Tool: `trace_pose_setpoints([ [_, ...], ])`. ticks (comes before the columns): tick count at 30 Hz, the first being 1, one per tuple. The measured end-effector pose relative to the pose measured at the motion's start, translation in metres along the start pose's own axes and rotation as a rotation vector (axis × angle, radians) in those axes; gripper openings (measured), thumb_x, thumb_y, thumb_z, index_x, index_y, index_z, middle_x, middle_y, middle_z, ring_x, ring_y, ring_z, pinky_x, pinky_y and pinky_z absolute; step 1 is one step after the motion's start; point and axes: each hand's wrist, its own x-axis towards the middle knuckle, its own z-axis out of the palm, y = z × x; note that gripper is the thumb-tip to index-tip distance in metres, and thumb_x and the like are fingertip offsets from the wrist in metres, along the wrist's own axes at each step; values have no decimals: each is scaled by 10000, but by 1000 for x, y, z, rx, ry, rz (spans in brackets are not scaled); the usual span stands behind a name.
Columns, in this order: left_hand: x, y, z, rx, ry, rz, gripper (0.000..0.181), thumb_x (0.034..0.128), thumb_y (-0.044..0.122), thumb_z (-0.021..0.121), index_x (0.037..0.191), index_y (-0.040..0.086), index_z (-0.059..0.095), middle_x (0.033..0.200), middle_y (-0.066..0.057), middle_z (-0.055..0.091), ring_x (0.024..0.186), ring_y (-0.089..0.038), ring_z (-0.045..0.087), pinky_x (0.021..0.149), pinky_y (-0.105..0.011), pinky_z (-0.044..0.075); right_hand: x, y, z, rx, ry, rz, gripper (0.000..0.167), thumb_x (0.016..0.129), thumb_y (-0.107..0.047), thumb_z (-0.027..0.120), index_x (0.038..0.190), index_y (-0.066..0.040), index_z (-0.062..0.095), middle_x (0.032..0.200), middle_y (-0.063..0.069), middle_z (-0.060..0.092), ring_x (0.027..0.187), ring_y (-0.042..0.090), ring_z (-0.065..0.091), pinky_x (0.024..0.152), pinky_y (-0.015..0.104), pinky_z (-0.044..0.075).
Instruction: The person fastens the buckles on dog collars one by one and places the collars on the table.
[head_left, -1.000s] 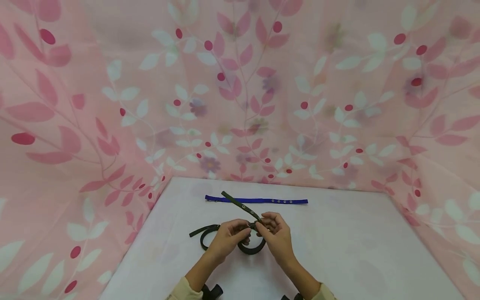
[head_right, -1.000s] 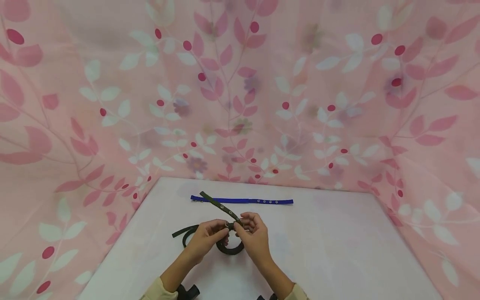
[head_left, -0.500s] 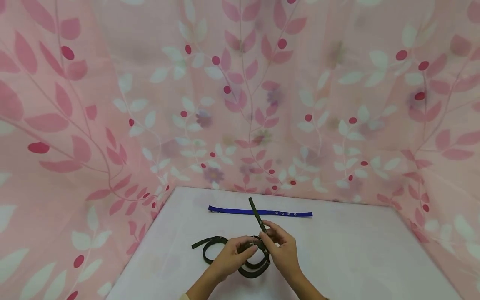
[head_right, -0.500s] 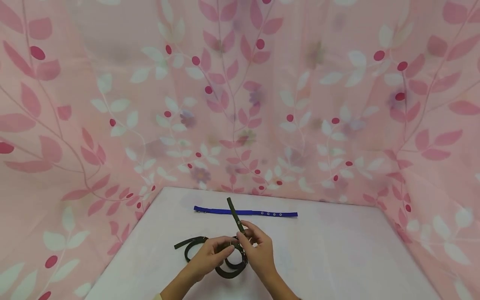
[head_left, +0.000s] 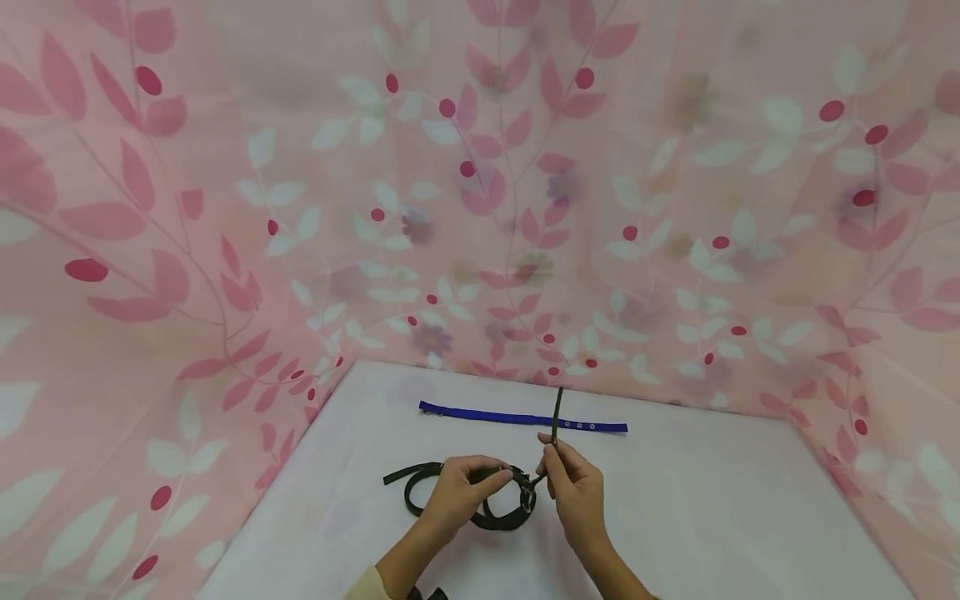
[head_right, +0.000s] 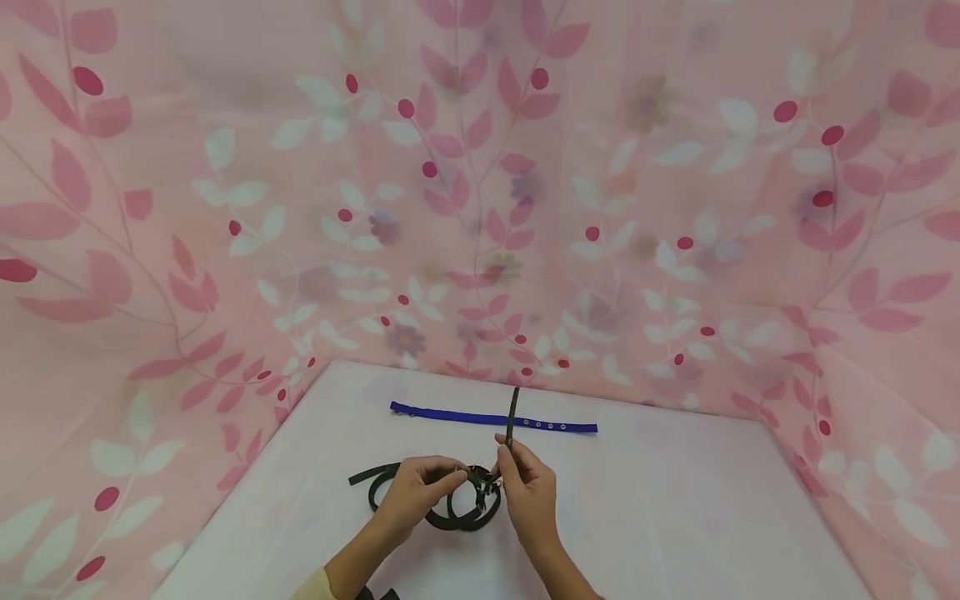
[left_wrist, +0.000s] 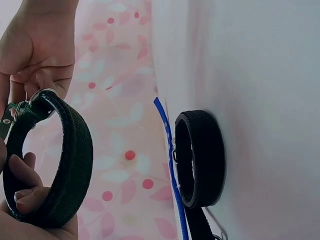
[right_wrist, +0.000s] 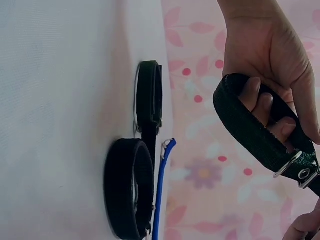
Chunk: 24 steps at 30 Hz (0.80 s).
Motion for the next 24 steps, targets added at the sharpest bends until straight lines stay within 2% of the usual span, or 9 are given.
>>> trace_pose_setpoints([
  [4, -3, -3, 2, -58, -7, -18, 359, 869, 248, 766, 1100, -24, 729, 1067, -120, 743, 1001, -167, 678, 862, -228, 546, -3, 1, 0, -26, -18, 15, 257, 1027, -194, 541, 1158, -30, 688, 696, 130, 560, 517, 56, 386, 417, 233, 343],
  [7, -3, -3, 2, -71, 10, -5, 359, 868, 229, 766, 1114, -29, 724, 1082, -134, 741, 1014, -162, 687, 874, -225, 546, -4, 0, -1, -33, -18, 6, 301, 1027, -176, 537, 1291, -60, 628, 681, 132, 541, 537, 63, 418, 436, 237, 372],
  [9, -3, -2, 2, -65, 30, 7, 349, 867, 230, 767, 1110, -18, 729, 1082, -140, 739, 1010, -160, 685, 874, -226, 542, -4, 0, -1, -44, -18, -23, 305, 1032, -147, 523, 1304, -40, 611, 678, 110, 533, 545, 70, 423, 441, 238, 374],
  [13, -3, 1, 1, -47, 36, 19, 332, 871, 238, 764, 1096, -4, 735, 1074, -143, 735, 993, -153, 677, 865, -233, 536, -6, 3, -1, -102, -22, -96, 281, 1023, -111, 531, 1269, -26, 639, 703, 33, 521, 589, 64, 438, 470, 239, 388],
  [17, -4, 3, -1, -13, -33, 34, 334, 865, 215, 771, 1103, -13, 717, 1068, -135, 721, 919, -130, 654, 792, -226, 544, -7, 6, 0, -165, -25, -160, 238, 1004, -111, 569, 1204, -59, 688, 710, -20, 516, 603, 45, 449, 469, 227, 391],
  [20, -5, 4, -4, 1, -81, 48, 336, 852, 190, 782, 1100, -25, 707, 1053, -117, 716, 874, -114, 647, 748, -221, 550, -6, 5, -1, -169, -31, -185, 201, 1001, -98, 570, 1142, -50, 705, 676, -19, 512, 580, 49, 456, 456, 226, 391],
  [22, -6, 4, -5, -7, -78, 50, 336, 847, 183, 788, 1094, -30, 707, 1036, -108, 720, 856, -109, 648, 735, -219, 551, -7, 4, -3, -168, -41, -187, 187, 1001, -88, 566, 1114, -38, 707, 669, -13, 519, 579, 55, 470, 461, 229, 401],
  [24, -7, 3, -6, -43, -52, 54, 338, 856, 174, 778, 1099, -49, 703, 1041, -113, 725, 890, -107, 665, 775, -230, 559, -7, 2, -4, -171, -58, -179, 178, 1002, -81, 562, 1090, -43, 712, 668, -6, 526, 584, 53, 478, 470, 225, 403],
])
